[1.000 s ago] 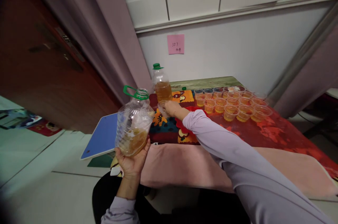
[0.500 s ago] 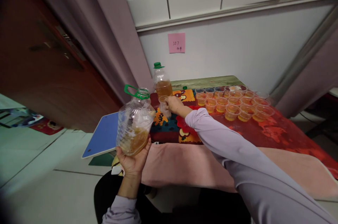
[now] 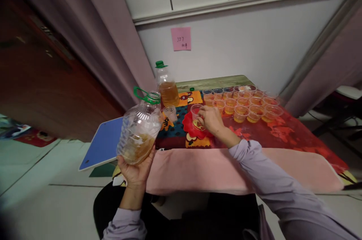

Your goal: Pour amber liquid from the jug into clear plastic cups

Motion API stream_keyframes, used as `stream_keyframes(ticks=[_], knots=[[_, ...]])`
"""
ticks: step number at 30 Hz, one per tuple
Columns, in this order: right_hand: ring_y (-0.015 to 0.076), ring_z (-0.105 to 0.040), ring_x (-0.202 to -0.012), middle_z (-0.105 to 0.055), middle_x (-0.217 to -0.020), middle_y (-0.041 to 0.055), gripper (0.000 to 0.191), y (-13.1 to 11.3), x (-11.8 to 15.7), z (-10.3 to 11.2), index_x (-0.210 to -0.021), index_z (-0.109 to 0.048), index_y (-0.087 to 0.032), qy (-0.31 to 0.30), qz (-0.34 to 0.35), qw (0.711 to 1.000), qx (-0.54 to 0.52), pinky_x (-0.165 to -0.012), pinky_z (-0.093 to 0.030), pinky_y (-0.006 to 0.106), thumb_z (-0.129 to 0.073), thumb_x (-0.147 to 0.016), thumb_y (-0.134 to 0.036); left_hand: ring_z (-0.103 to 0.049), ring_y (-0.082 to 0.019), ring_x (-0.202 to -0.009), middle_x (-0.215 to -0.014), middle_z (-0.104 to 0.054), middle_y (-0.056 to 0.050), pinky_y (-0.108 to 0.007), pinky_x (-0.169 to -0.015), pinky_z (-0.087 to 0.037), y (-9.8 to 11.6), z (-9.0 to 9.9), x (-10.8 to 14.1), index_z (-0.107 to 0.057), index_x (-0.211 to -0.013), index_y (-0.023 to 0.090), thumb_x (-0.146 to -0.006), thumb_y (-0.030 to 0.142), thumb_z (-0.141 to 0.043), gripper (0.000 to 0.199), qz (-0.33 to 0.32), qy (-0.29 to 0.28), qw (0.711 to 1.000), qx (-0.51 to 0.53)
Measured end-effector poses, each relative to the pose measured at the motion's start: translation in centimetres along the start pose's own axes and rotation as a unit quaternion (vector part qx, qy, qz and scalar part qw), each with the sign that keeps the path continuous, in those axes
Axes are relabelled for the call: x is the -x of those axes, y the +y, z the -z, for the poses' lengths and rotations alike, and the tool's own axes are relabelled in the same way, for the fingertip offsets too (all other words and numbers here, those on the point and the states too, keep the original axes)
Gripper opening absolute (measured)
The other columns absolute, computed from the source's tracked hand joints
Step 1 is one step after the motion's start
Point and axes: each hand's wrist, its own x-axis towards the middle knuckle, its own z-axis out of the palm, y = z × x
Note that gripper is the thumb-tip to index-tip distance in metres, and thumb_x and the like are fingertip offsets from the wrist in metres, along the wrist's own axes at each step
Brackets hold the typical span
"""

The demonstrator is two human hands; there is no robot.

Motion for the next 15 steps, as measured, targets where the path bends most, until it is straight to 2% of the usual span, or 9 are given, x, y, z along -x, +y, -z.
stream_keyframes(ticks=[2,5,7,10,12,15], knots=[[0.0313,-0.074,-0.113,-0.083,-0.126,0.0153,0.017,0.6,1.6,-1.4,-0.103,-0.086,-0.02,0.002,-0.014,1.0,0.014,-0.106,-0.048,0.049,-0.07,-0.103,-0.026,-0.059,-0.044,-0.148,-0.149,-0.073,-0.013,-0.071,-0.115,-0.054,-0.1,0.1,-0.1,-0.067,-0.147,0.03,-0.071,0.065,-0.089,0.086,0.0,0.005,1.0,-0.002],[0.0304,-0.074,-0.116,-0.084,-0.128,0.0134,0.016,1.0,2.7,-2.8,-0.105,-0.085,-0.023,0.013,-0.02,0.999,0.024,-0.12,-0.038,0.06,-0.07,-0.102,-0.021,-0.056,-0.045,-0.151,-0.148,-0.073,-0.014,-0.071,-0.117,-0.053,-0.3,0.2,-0.1,-0.067,-0.146,0.028,-0.072,0.068,-0.087,0.086,-0.002,0.016,1.0,-0.018],[0.0315,-0.075,-0.118,-0.083,-0.132,0.0124,0.02,1.1,3.0,-3.2,-0.11,-0.085,-0.025,0.021,-0.012,1.0,0.014,-0.126,-0.029,0.068,-0.067,-0.103,-0.02,-0.055,-0.044,-0.152,-0.149,-0.072,-0.014,-0.069,-0.117,-0.053,-0.3,0.1,0.0,-0.068,-0.145,0.028,-0.072,0.069,-0.087,0.086,-0.005,0.021,0.999,-0.032],[0.0381,-0.071,-0.13,-0.081,-0.14,0.0112,0.028,1.2,3.4,-3.3,-0.122,-0.084,-0.029,0.048,-0.002,0.999,-0.023,-0.13,-0.016,0.078,-0.067,-0.101,-0.02,-0.058,-0.044,-0.149,-0.148,-0.073,-0.012,-0.068,-0.114,-0.056,-0.3,-0.3,0.2,-0.069,-0.143,0.028,-0.068,0.069,-0.089,0.087,-0.012,0.024,0.998,-0.05],[0.0408,-0.067,-0.139,-0.078,-0.146,0.0121,0.035,1.3,3.7,-3.3,-0.131,-0.081,-0.029,0.07,-0.007,0.996,-0.046,-0.131,-0.012,0.08,-0.068,-0.1,-0.021,-0.061,-0.044,-0.145,-0.146,-0.073,-0.013,-0.067,-0.111,-0.058,-0.3,-0.7,0.3,-0.069,-0.142,0.028,-0.064,0.07,-0.092,0.091,-0.018,0.025,0.997,-0.064],[0.0403,-0.063,-0.145,-0.069,-0.157,0.0177,0.046,1.2,4.1,-3.7,-0.146,-0.072,-0.024,0.104,-0.043,0.991,-0.068,-0.133,-0.015,0.078,-0.069,-0.1,-0.028,-0.061,-0.044,-0.145,-0.147,-0.073,-0.013,-0.067,-0.11,-0.06,-0.3,-1.5,0.4,-0.069,-0.143,0.028,-0.062,0.071,-0.093,0.095,-0.029,0.026,0.996,-0.078]])
